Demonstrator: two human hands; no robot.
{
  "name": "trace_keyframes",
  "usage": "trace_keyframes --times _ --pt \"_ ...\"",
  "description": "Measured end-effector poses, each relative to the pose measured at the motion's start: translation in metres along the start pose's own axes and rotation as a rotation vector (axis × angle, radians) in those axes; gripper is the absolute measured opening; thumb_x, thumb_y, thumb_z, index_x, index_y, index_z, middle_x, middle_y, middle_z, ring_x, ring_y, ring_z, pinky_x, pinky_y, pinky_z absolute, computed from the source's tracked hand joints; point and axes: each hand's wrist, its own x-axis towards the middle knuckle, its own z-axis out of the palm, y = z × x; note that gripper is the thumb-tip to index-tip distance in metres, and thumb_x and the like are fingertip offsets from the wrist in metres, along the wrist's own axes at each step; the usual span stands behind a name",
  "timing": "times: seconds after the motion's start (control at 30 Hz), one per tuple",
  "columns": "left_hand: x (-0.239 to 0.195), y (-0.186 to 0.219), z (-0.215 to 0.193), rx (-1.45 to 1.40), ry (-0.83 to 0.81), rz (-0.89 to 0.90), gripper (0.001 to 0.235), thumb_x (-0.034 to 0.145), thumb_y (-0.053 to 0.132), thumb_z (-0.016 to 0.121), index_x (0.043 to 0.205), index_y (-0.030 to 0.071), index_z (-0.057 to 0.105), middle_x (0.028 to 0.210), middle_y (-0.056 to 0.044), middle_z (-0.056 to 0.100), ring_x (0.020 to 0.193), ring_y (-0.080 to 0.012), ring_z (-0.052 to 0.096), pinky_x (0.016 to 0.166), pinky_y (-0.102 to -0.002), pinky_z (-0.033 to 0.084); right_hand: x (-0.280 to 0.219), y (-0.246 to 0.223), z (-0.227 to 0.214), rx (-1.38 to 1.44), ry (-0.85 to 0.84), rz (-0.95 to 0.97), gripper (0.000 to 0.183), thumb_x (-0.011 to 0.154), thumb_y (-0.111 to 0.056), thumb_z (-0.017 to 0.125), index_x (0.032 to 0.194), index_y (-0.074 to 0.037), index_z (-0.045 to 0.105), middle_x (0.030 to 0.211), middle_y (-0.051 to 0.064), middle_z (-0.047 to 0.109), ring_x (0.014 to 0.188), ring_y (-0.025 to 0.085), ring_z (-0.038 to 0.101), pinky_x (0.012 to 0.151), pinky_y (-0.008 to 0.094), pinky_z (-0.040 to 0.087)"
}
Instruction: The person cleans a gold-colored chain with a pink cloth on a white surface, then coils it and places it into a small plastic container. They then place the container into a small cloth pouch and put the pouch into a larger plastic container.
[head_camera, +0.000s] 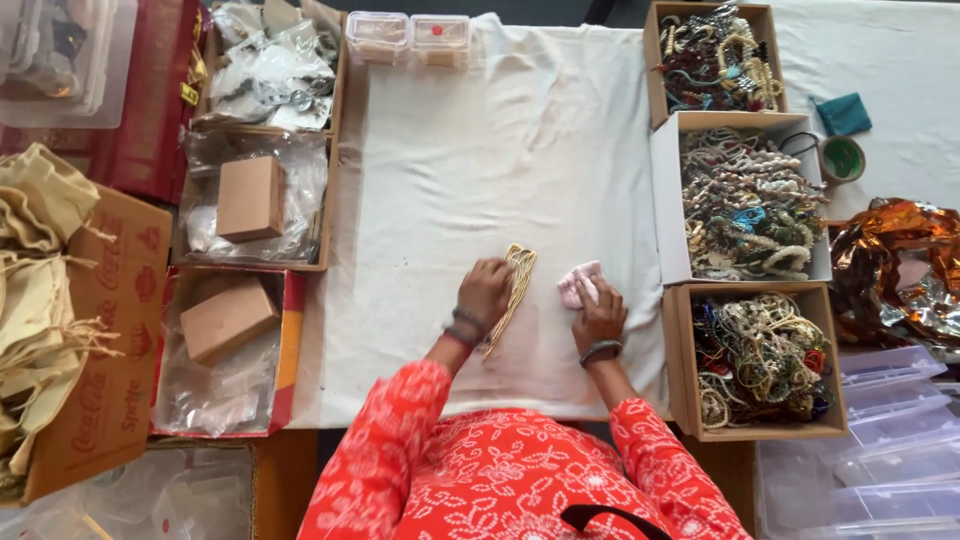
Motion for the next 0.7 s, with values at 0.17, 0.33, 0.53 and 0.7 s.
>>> trace_keyframes --times 0.17,0.33,0.53,0.7 --pt "0.065 -0.024 0.061 0.182 -0.201 0.027 0.015 0.09 0.018 0.068 0.104 0.014 0.071 0.118 -0.004 0.066 0.116 -0.0252 0.06 0.087 -0.043 0.053 0.005 -0.005 -0.001 -0.027 0.0 0.067 0.058 0.076 -0.004 0.064 0.13 -0.024 0.072 0.139 0.002 0.058 0.129 0.026 0.05 0.103 0.045 0.041" --pt "0.084 -0.016 0.066 0.355 -0.361 0.023 0.021 0.083 0.022 0.073 0.102 0.013 0.068 0.12 -0.005 0.062 0.116 -0.0252 0.058 0.085 -0.043 0.052 0.008 -0.005 -0.004 -0.018 0.003 0.074 0.06 0.074 -0.004 0.065 0.13 -0.024 0.072 0.138 0.002 0.058 0.128 0.027 0.05 0.102 0.046 0.041" --pt "0.083 -0.03 0.08 0.459 -0.376 0.078 0.022 0.084 0.022 0.072 0.103 0.012 0.067 0.116 -0.005 0.063 0.113 -0.0248 0.058 0.083 -0.043 0.051 0.005 -0.006 -0.004 0.017 0.018 0.052 0.059 0.076 -0.005 0.065 0.131 -0.023 0.071 0.139 0.004 0.058 0.128 0.028 0.05 0.103 0.047 0.041" --pt "0.106 0.006 0.028 0.103 -0.279 0.117 0.007 0.093 0.013 0.068 0.099 0.011 0.064 0.091 -0.007 0.068 0.096 -0.0279 0.065 0.084 -0.042 0.052 0.008 -0.006 -0.002 0.015 0.027 0.057 0.058 0.076 -0.005 0.065 0.13 -0.024 0.071 0.139 0.003 0.058 0.128 0.028 0.051 0.103 0.046 0.04"
